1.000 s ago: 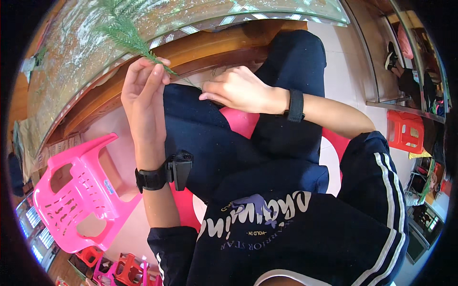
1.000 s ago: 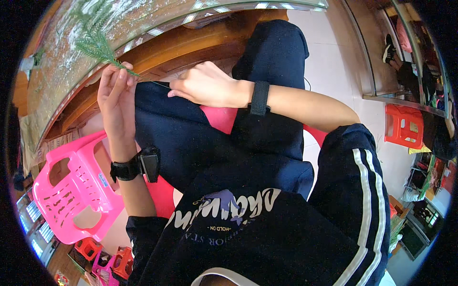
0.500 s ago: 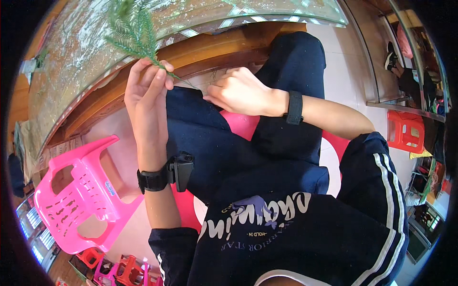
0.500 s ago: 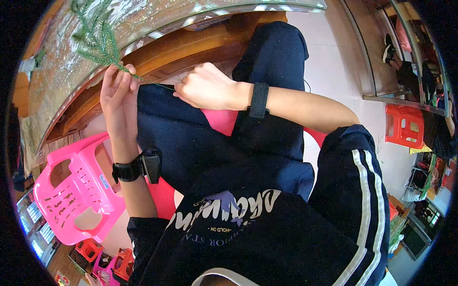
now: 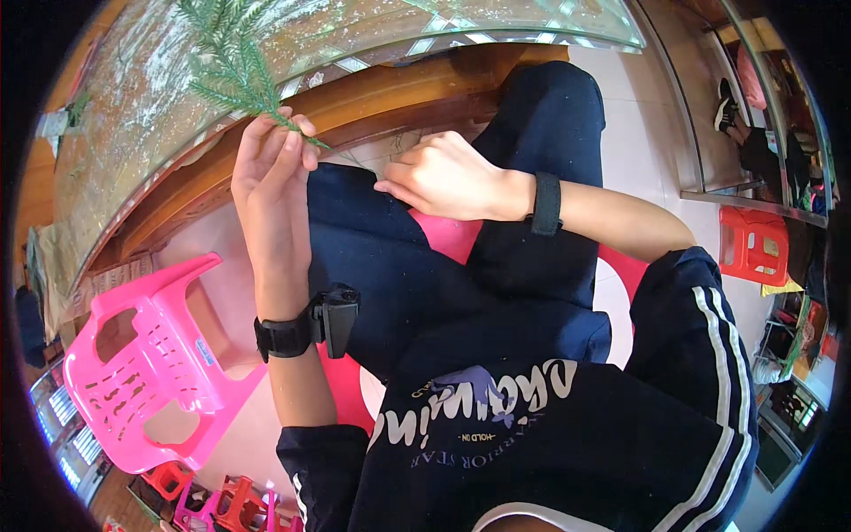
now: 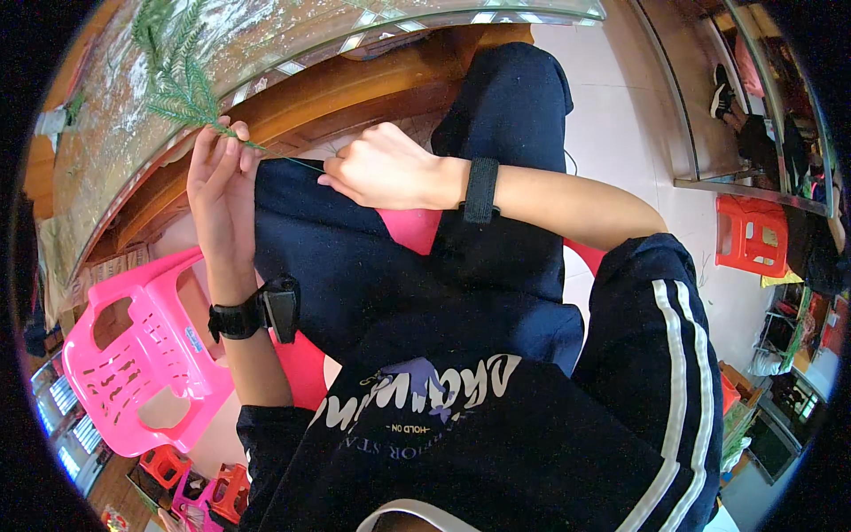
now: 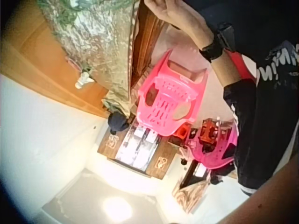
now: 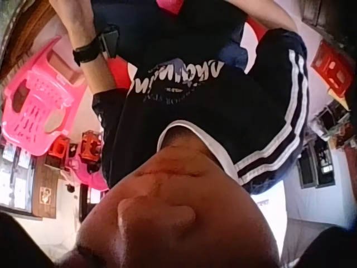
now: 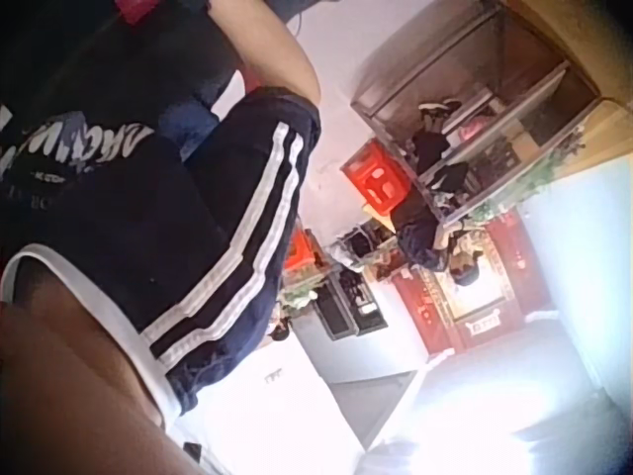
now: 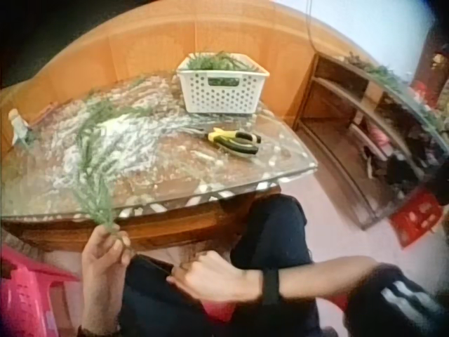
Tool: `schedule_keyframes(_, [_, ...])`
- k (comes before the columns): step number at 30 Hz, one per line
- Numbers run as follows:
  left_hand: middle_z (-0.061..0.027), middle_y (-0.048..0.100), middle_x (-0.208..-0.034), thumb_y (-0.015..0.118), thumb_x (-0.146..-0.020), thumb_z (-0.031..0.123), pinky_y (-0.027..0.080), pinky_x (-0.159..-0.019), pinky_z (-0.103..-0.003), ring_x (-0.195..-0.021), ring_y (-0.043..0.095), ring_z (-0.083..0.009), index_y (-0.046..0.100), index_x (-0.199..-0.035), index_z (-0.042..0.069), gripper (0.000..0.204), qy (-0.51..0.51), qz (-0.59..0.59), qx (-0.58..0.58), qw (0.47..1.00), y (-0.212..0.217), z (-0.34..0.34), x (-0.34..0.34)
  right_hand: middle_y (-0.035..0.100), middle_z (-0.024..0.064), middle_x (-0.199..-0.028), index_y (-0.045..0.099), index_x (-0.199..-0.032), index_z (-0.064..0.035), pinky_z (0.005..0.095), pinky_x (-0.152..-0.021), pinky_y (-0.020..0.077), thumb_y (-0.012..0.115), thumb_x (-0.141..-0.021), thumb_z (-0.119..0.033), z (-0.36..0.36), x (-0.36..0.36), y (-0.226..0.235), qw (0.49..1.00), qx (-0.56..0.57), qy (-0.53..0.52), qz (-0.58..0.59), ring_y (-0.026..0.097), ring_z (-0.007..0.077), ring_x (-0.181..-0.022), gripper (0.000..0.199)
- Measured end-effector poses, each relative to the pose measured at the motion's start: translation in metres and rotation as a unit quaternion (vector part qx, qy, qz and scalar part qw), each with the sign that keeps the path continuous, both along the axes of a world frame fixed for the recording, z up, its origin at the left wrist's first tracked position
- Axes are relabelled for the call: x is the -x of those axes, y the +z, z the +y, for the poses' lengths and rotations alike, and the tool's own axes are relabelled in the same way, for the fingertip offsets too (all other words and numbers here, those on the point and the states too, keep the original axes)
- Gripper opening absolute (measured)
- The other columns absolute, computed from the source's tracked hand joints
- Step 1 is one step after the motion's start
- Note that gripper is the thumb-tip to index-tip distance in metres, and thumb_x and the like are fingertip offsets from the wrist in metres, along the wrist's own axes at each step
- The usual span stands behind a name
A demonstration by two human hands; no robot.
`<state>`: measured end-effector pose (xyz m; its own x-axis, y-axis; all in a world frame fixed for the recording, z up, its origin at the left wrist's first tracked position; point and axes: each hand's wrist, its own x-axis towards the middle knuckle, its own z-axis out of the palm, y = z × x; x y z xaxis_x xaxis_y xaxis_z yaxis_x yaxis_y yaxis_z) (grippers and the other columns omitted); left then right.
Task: Assembling and shaping artificial green foliage branches at a workstation.
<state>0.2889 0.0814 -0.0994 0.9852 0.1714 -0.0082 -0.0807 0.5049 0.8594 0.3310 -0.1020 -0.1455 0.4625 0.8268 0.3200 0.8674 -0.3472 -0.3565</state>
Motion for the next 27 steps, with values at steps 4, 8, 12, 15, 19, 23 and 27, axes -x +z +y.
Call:
schedule_keyframes(4, [-0.0101, 0.054, -0.092, 0.050, -0.085, -0.001, 0.039, -0.070, -0.023, -0.072, 0.046, -0.0124, 0.047, -0.109, -0.001, 0.025, -0.004, 0.001, -0.002, 1.000, 0.000, 0.001, 0.001, 0.058, 0.0103, -0.066, 0.054, -0.085, -0.0043, 0.0358, -0.052, 0.0474, 0.058, -0.080, -0.016, 0.001, 0.004, 0.007, 0.996, 0.067, -0.005, 0.050, 0.058, 0.0276, -0.059, 0.014])
schedule_keyframes(8, [-0.0100, 0.054, -0.092, 0.050, -0.085, -0.001, 0.039, -0.070, -0.023, -0.073, 0.046, -0.0123, 0.046, -0.110, -0.001, 0.026, -0.016, -0.011, -0.010, 1.000, 0.001, 0.000, 0.001, 0.059, 0.0132, -0.093, 0.047, -0.115, -0.0036, 0.0342, -0.061, 0.0491, 0.059, -0.077, -0.011, 0.005, 0.004, 0.006, 0.998, -0.065, 0.004, 0.012, 0.059, 0.0268, -0.075, 0.041])
schedule_keyframes(12, [-0.0097, 0.054, -0.093, 0.049, -0.085, -0.001, 0.040, -0.070, -0.023, -0.073, 0.046, -0.0122, 0.046, -0.111, -0.002, 0.026, -0.020, -0.002, -0.012, 1.000, -0.001, 0.001, 0.001, 0.046, 0.0146, -0.123, 0.033, -0.131, -0.0043, 0.0330, -0.071, 0.0481, 0.060, -0.074, -0.008, 0.006, 0.002, 0.005, 0.998, -0.054, 0.010, -0.030, 0.057, 0.0261, -0.090, 0.064])
schedule_keyframes(15, [-0.0095, 0.054, -0.093, 0.049, -0.086, -0.001, 0.040, -0.070, -0.023, -0.074, 0.047, -0.0120, 0.046, -0.111, -0.002, 0.025, -0.018, -0.002, -0.013, 1.000, -0.001, -0.002, 0.001, 0.036, 0.0147, -0.134, 0.031, -0.133, -0.0041, 0.0330, -0.075, 0.0466, 0.059, -0.074, -0.007, 0.004, 0.002, 0.010, 0.999, -0.045, 0.009, -0.025, 0.056, 0.0253, -0.094, 0.065])
schedule_keyframes(19, [-0.0088, 0.054, -0.093, 0.049, -0.086, 0.000, 0.040, -0.070, -0.023, -0.074, 0.047, -0.0116, 0.046, -0.110, -0.002, 0.024, -0.008, -0.003, -0.008, 1.000, -0.002, -0.003, 0.002, 0.033, 0.0142, -0.137, 0.030, -0.134, -0.0047, 0.0322, -0.074, 0.0470, 0.056, -0.075, -0.007, 0.003, 0.004, 0.015, 0.998, -0.054, 0.012, -0.040, 0.056, 0.0247, -0.092, 0.065])
schedule_keyframes(23, [-0.0077, 0.054, -0.093, 0.050, -0.086, 0.001, 0.039, -0.070, -0.022, -0.073, 0.046, -0.0108, 0.045, -0.110, -0.002, 0.024, -0.014, -0.002, -0.015, 1.000, 0.000, -0.006, 0.001, 0.028, 0.0146, -0.140, 0.026, -0.136, -0.0034, 0.0313, -0.075, 0.0459, 0.047, -0.073, -0.007, 0.001, 0.003, 0.016, 0.995, -0.053, 0.034, -0.070, 0.055, 0.0229, -0.100, 0.066])
schedule_keyframes(27, [-0.0068, 0.053, -0.093, 0.050, -0.086, 0.001, 0.039, -0.069, -0.022, -0.073, 0.044, -0.0101, 0.045, -0.111, -0.001, 0.025, -0.019, -0.009, -0.017, 1.000, 0.001, -0.006, 0.002, 0.028, 0.0142, -0.140, 0.026, -0.136, -0.0035, 0.0310, -0.074, 0.0467, 0.046, -0.073, -0.007, 0.003, 0.004, 0.020, 0.995, -0.059, 0.039, -0.072, 0.055, 0.0214, -0.101, 0.066])
